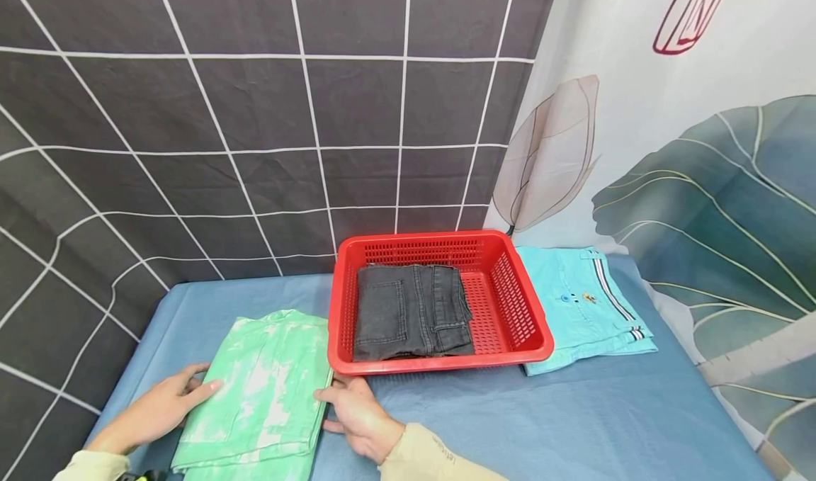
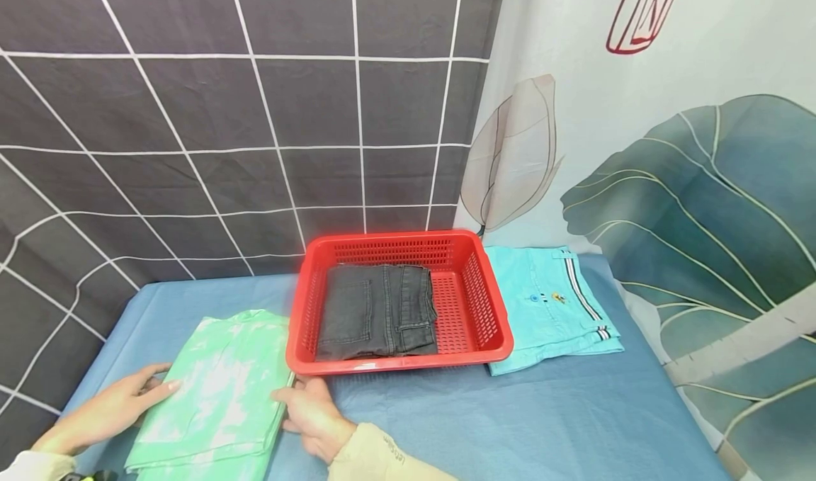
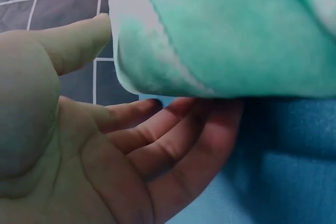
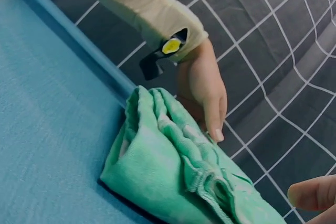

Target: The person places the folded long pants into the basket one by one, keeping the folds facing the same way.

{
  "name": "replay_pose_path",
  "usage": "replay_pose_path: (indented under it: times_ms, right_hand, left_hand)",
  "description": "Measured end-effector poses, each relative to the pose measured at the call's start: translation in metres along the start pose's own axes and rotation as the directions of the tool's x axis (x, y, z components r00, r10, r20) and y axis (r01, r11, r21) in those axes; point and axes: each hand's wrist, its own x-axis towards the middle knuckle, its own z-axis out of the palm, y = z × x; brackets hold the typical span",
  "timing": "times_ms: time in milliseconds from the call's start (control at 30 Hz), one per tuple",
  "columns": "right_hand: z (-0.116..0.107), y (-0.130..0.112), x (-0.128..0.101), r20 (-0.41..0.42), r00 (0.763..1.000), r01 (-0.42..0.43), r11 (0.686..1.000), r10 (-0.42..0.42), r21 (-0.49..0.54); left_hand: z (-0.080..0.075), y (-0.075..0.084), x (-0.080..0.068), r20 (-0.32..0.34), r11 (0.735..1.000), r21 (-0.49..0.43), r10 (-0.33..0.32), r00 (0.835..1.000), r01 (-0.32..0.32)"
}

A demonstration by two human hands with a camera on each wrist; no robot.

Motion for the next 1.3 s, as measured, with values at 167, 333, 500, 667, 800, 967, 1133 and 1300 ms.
replay_pose_path:
  times_ms: [167, 333, 500, 667, 800, 967, 1133, 1300]
  right_hand:
    - [-0.005, -0.002, 0.001, 0.006, 1.000, -0.028, 1.000, 0.028, -0.009]
    - [-0.007, -0.003, 0.003, 0.041, 0.999, -0.035, 0.999, 0.035, -0.009]
    - [-0.010, -0.003, 0.005, 0.070, 0.996, -0.053, 0.999, 0.052, 0.005]
    - [-0.012, -0.003, 0.004, 0.101, 0.993, -0.055, 0.998, 0.053, 0.023]
    - [-0.012, -0.002, 0.003, 0.120, 0.992, -0.029, 0.999, 0.024, 0.034]
    - [-0.011, -0.002, 0.001, 0.122, 0.992, -0.014, 0.999, 0.008, 0.045]
    - [-0.010, -0.004, 0.000, 0.128, 0.992, -0.010, 0.999, 0.005, 0.034]
    - [-0.008, -0.007, -0.002, 0.136, 0.991, 0.001, 1.000, -0.003, 0.020]
  left_hand:
    - [0.004, -0.002, -0.001, -0.066, 1.000, 0.015, 0.028, 0.997, -0.027]
    - [0.009, -0.003, -0.004, -0.108, 0.998, 0.056, 0.047, 0.993, -0.041]
    - [0.013, -0.003, -0.006, -0.103, 0.999, 0.025, 0.044, 0.994, -0.042]
    - [0.014, -0.004, -0.006, -0.082, 0.999, -0.039, 0.015, 0.997, -0.018]
    - [0.015, -0.004, -0.007, -0.081, 0.999, -0.049, 0.018, 0.997, -0.022]
    - [0.015, -0.004, -0.008, -0.084, 0.997, -0.064, 0.041, 0.996, -0.047]
    - [0.015, -0.004, -0.012, -0.090, 0.993, -0.104, 0.045, 0.995, -0.054]
    - [0.016, -0.005, -0.016, -0.108, 0.991, -0.128, 0.030, 0.994, -0.044]
